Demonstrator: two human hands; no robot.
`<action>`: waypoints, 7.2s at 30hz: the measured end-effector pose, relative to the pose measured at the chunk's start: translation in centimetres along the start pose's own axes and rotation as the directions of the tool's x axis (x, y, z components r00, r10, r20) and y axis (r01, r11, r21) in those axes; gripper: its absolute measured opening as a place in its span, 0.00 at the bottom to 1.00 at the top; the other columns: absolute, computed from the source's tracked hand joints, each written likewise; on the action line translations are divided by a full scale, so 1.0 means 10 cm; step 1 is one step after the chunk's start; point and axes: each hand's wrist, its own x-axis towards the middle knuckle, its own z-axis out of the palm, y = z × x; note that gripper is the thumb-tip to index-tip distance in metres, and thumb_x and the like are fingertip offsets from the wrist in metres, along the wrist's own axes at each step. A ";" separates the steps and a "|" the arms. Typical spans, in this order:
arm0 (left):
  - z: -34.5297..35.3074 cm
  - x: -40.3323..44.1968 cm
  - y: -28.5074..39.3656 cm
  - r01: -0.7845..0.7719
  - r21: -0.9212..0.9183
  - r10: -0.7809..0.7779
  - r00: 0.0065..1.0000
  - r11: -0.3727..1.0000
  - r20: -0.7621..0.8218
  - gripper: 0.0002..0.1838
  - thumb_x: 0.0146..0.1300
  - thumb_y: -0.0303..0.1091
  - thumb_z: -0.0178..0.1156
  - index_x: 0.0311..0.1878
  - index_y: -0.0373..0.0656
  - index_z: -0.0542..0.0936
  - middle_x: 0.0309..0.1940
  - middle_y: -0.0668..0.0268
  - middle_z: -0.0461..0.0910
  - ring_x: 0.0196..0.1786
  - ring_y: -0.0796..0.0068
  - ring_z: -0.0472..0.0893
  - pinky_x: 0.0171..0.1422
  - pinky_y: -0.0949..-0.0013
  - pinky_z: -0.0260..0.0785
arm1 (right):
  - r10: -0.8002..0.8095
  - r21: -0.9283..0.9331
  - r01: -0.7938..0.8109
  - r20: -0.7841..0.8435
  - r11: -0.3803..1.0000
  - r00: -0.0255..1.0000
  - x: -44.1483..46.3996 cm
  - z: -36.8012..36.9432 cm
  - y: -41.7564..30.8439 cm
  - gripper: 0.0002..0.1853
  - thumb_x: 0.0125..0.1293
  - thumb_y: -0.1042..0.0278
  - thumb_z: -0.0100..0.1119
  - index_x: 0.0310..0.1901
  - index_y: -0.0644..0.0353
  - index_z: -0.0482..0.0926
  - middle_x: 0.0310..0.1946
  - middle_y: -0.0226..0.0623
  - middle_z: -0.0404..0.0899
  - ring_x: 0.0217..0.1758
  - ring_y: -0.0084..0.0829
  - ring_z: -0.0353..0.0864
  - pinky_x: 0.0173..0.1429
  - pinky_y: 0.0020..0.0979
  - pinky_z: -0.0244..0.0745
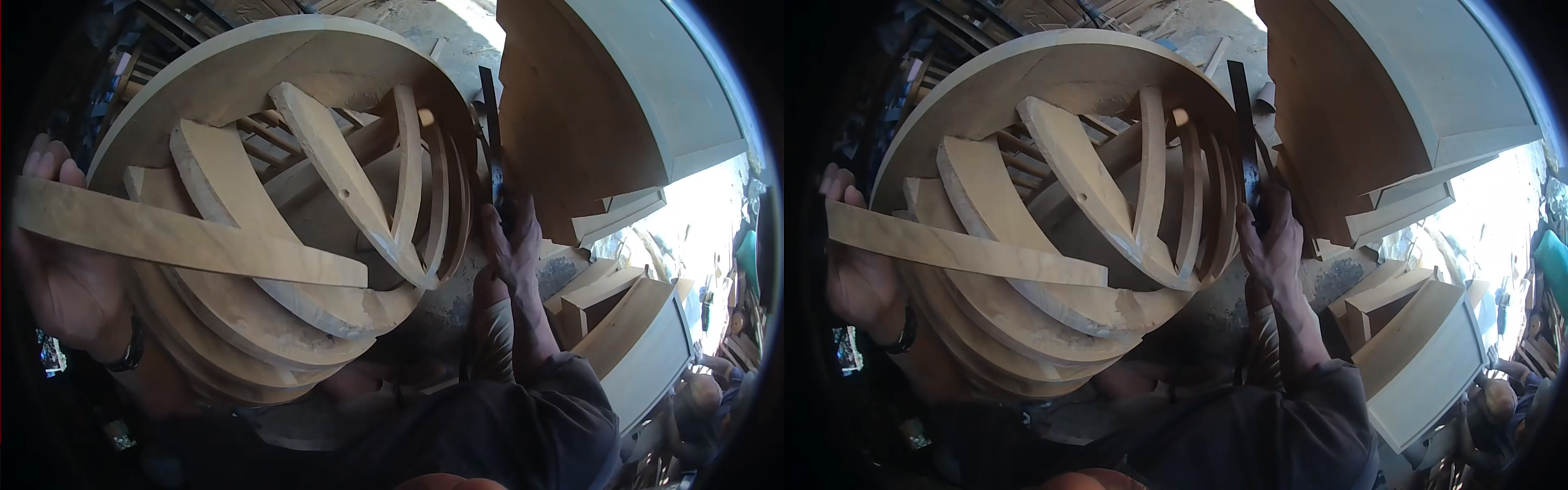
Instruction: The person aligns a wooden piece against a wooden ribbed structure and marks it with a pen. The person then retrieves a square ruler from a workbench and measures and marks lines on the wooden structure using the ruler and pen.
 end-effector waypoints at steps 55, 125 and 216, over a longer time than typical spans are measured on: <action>2.19 -3.07 -2.51 0.581 0.094 -0.586 0.809 0.809 0.046 0.22 0.71 0.29 0.60 0.66 0.39 0.72 0.47 0.59 0.83 0.49 0.72 0.84 0.54 0.69 0.76 | -0.196 0.122 0.183 0.102 0.975 0.975 -0.13 -0.33 -0.62 0.21 0.67 0.62 0.61 0.57 0.66 0.76 0.24 0.50 0.80 0.29 0.40 0.80 0.38 0.38 0.73; 2.72 -2.26 -2.76 0.505 -0.060 -0.456 0.715 0.861 -0.529 0.21 0.64 0.35 0.48 0.44 0.21 0.77 0.37 0.48 0.82 0.21 0.67 0.80 0.22 0.68 0.73 | -0.426 0.502 0.428 -0.126 0.751 0.896 0.01 -0.65 -0.07 0.23 0.72 0.54 0.56 0.52 0.71 0.79 0.46 0.51 0.80 0.49 0.38 0.78 0.55 0.33 0.71; 2.54 -3.09 -3.15 0.133 0.209 -0.085 0.971 0.969 -0.224 0.08 0.67 0.27 0.57 0.46 0.33 0.76 0.24 0.58 0.77 0.22 0.60 0.79 0.26 0.62 0.70 | -0.398 -0.099 0.498 0.479 0.861 0.783 -0.48 -0.28 -0.25 0.21 0.62 0.77 0.68 0.46 0.60 0.62 0.38 0.37 0.72 0.35 0.26 0.74 0.41 0.28 0.73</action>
